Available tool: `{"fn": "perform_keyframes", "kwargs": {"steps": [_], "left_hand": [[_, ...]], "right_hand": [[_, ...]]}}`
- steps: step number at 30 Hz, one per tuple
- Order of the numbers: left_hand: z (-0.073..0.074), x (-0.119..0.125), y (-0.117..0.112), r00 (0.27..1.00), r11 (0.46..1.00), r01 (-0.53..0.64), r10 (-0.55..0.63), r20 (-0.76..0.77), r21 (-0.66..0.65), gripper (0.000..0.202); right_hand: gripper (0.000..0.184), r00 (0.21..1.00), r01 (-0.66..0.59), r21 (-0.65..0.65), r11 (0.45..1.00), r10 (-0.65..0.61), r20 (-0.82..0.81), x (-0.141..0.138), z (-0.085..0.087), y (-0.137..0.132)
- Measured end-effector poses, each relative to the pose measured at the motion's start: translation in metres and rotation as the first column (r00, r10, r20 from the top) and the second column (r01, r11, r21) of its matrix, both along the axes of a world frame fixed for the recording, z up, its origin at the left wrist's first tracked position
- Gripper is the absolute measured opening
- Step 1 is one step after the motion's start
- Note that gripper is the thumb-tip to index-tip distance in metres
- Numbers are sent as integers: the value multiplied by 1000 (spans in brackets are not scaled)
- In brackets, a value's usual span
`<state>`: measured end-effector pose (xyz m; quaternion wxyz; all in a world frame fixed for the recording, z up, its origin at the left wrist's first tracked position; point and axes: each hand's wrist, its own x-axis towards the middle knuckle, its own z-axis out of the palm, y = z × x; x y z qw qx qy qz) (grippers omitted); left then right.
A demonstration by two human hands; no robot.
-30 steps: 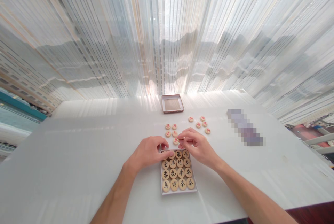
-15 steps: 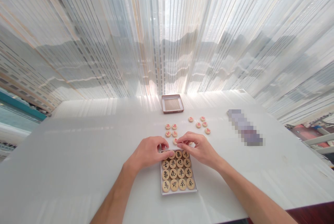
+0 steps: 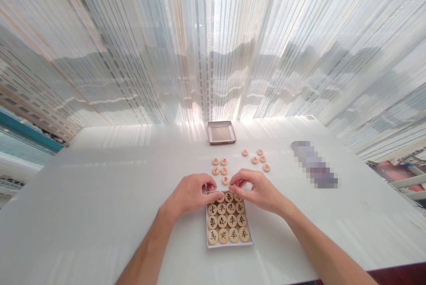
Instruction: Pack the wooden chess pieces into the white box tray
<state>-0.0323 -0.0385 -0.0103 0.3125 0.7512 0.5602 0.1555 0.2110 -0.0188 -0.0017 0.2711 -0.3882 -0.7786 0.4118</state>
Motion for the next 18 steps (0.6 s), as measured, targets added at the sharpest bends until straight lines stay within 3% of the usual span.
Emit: {"fn": "perform_keyframes", "kwargs": {"steps": [12, 18], "left_hand": [[-1, 0, 0, 1000, 1000, -2, 2, 7, 8, 29], [-2, 0, 0, 1000, 1000, -2, 2, 12, 14, 28]], "right_hand": [[7, 992, -75, 71, 995, 67, 108, -1, -8, -2], [5, 987, -117, 213, 970, 89, 134, -2, -14, -1]]}}
